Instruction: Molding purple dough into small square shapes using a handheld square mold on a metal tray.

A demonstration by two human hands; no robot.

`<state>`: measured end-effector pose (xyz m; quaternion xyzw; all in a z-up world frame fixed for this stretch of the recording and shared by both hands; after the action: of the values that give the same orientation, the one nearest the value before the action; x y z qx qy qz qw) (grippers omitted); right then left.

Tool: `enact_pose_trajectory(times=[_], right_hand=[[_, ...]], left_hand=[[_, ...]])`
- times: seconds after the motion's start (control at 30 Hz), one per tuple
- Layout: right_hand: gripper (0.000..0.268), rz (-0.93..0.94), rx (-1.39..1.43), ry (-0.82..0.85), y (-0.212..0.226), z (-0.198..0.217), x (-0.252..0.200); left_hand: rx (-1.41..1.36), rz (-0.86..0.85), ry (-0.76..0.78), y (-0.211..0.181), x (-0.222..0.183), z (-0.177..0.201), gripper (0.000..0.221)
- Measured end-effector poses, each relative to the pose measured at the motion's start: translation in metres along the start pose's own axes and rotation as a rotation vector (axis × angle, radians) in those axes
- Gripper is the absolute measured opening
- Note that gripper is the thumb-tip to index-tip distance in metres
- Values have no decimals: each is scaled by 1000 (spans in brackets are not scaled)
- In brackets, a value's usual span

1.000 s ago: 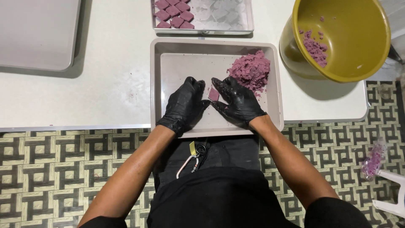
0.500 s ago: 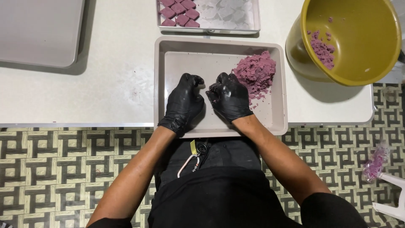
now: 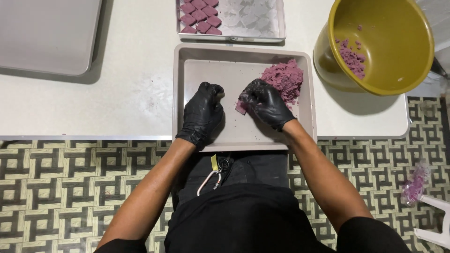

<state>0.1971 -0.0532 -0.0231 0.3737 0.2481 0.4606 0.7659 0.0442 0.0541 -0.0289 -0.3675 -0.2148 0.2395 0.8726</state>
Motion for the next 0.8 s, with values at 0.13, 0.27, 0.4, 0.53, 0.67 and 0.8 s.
enact_pose_trajectory(times=[0.13,0.27,0.4,0.53,0.67,0.8], right_hand=[[11,-21,-83,-8,18,12,-26],[13,-4,-149,-41,7,12,-36],[22,189,-277,-158,25,11,-53],[9,187,-228,-107,38,12,-56],[9,227,-301,-98,28,6,-55],[10,364,-540,-117,39,2,-62]], left_hand=[[42,-59,43,1,5,-7,30],[50,17,103,9,2,-19,27],[118,53,197,21,1,-29,32],[113,-31,232,-5,6,-19,30],[63,-4,279,-25,7,-6,28],[17,54,316,-17,8,-16,29]])
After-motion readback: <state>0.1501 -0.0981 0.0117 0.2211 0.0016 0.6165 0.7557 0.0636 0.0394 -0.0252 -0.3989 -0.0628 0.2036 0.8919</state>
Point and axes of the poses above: each hand's wrist, its own x-axis towards the middle knuckle, its own z-axis out of the back of the hand, y = z × x, the point moved 7 cm from there along x, towards the middle knuckle, and after that the axes turned 10 degrees about -z, right-handed, at the moved point
